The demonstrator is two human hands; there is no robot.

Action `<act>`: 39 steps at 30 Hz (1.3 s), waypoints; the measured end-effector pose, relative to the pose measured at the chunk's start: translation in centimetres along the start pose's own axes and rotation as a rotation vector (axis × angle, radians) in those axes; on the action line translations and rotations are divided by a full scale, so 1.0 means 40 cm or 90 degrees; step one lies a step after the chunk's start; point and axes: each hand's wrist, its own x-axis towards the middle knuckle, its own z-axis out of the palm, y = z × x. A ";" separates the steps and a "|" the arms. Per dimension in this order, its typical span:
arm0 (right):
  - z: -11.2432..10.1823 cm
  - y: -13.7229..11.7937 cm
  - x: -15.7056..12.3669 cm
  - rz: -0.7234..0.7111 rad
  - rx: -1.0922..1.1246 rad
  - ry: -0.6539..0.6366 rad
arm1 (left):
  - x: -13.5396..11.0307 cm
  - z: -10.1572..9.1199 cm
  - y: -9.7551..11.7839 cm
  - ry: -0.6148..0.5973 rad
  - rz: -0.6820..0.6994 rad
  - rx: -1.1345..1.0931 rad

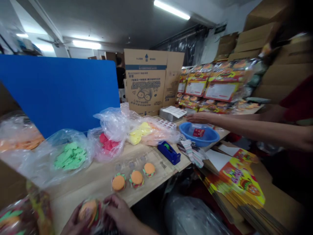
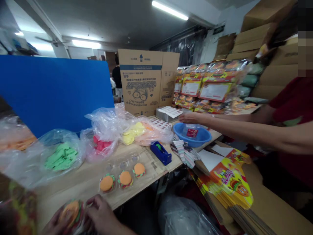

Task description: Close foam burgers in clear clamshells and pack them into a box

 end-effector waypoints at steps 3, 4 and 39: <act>-0.014 -0.015 -0.029 -0.024 -0.038 0.025 | -0.068 0.051 0.023 -0.015 0.073 0.004; -0.019 -0.019 -0.035 -0.047 -0.047 0.042 | -0.083 0.063 0.029 -0.028 0.097 0.008; -0.059 -0.068 -0.010 -0.387 -0.540 -0.099 | -0.135 0.035 -0.001 -0.294 -0.022 -0.185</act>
